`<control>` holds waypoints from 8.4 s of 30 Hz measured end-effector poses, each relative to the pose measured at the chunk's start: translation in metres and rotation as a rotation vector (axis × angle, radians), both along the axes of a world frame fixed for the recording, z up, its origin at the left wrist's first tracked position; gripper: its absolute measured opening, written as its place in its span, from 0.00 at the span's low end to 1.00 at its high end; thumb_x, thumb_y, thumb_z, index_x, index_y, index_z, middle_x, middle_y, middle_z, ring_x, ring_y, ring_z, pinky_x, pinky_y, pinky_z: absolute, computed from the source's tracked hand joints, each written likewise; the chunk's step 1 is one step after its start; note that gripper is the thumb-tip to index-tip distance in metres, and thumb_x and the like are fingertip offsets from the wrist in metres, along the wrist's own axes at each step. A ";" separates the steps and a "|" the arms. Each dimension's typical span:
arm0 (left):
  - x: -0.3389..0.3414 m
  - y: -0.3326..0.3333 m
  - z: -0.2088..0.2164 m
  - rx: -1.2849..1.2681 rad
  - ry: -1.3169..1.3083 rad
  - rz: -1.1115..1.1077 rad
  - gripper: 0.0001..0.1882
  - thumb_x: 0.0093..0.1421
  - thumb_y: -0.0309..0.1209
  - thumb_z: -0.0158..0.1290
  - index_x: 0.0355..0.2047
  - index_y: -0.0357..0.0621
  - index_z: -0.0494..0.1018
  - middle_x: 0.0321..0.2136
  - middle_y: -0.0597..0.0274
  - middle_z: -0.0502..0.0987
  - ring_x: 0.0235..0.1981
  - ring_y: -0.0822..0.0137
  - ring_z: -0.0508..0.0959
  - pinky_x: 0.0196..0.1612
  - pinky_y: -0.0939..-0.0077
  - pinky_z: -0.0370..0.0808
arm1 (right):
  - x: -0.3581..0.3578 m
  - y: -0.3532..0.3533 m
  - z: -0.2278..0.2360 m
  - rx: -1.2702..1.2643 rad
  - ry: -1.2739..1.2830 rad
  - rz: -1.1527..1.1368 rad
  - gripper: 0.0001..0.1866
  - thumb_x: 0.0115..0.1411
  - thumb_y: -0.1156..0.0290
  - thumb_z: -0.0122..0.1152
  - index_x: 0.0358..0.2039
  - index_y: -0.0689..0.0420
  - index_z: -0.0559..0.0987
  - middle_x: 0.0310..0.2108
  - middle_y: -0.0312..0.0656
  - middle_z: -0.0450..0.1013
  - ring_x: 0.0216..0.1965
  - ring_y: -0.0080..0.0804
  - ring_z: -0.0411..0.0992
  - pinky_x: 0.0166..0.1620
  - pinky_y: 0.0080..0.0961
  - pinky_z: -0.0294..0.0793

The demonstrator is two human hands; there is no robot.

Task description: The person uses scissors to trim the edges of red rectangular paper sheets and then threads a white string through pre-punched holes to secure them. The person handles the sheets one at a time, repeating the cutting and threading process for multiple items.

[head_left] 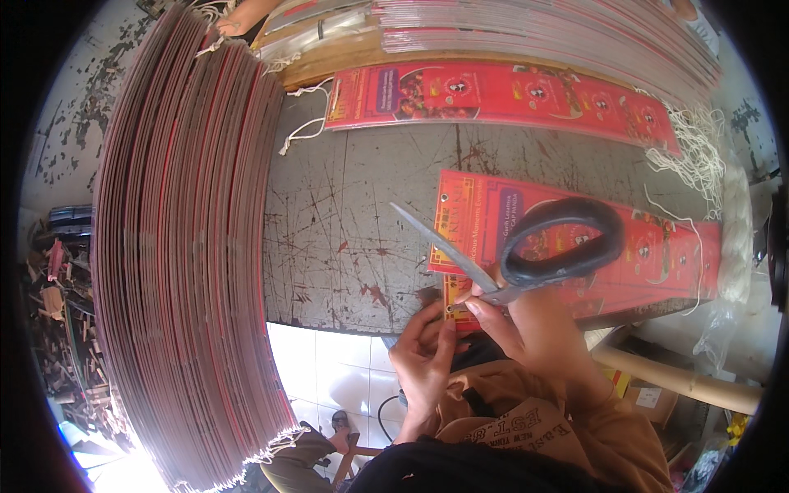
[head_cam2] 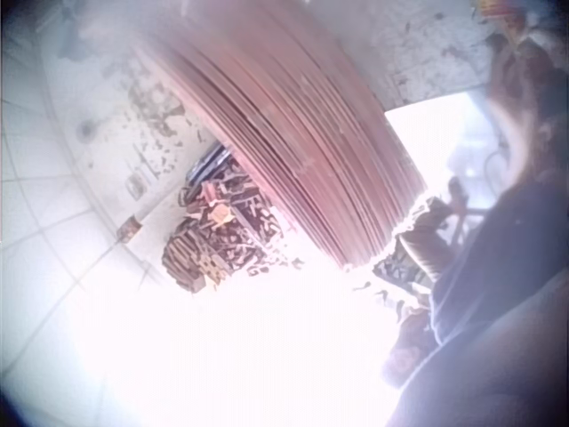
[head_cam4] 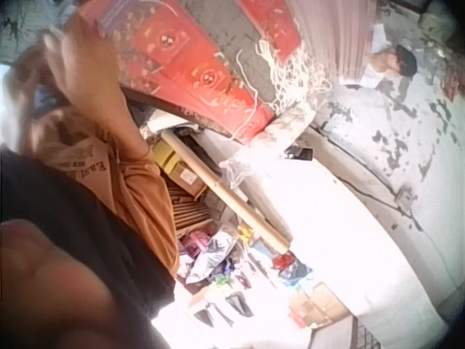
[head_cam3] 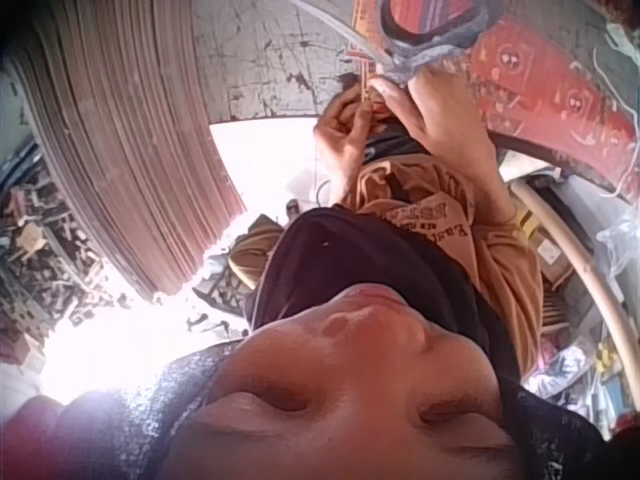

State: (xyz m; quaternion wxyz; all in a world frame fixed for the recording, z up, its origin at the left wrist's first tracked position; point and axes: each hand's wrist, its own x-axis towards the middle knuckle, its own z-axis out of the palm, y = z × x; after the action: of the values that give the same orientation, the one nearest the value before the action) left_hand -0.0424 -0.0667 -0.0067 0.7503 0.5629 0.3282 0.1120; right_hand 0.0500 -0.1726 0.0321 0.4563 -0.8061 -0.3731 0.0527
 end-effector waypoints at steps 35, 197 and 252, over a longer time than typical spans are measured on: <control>-0.009 0.007 -0.017 0.044 -0.190 0.012 0.03 0.54 0.17 0.48 0.30 0.30 0.67 0.24 0.53 0.76 0.24 0.70 0.77 0.29 0.81 0.75 | 0.020 0.030 0.041 -0.278 -0.139 0.396 0.10 0.48 0.69 0.55 0.31 0.55 0.66 0.21 0.36 0.67 0.19 0.36 0.71 0.18 0.31 0.65; -0.009 0.015 -0.010 -0.040 -0.034 -0.081 0.11 0.56 0.28 0.51 0.35 0.30 0.72 0.17 0.61 0.73 0.14 0.78 0.68 0.17 0.88 0.62 | 0.041 0.006 -0.001 0.466 0.130 -0.385 0.07 0.57 0.72 0.52 0.34 0.60 0.70 0.26 0.46 0.71 0.26 0.40 0.72 0.27 0.25 0.68; 0.038 0.026 0.002 0.032 -0.259 -0.235 0.06 0.60 0.22 0.38 0.39 0.37 0.59 0.26 0.64 0.69 0.26 0.82 0.64 0.29 0.89 0.60 | 0.029 0.017 0.015 0.183 -0.062 -0.161 0.15 0.55 0.68 0.54 0.39 0.62 0.64 0.17 0.46 0.69 0.18 0.44 0.70 0.19 0.32 0.66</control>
State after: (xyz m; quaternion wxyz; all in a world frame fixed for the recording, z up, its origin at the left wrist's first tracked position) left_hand -0.0046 -0.0410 -0.0045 0.7851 0.5901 0.1591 0.1003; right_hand 0.0786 -0.1553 0.0471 0.5188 -0.7898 -0.3242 -0.0433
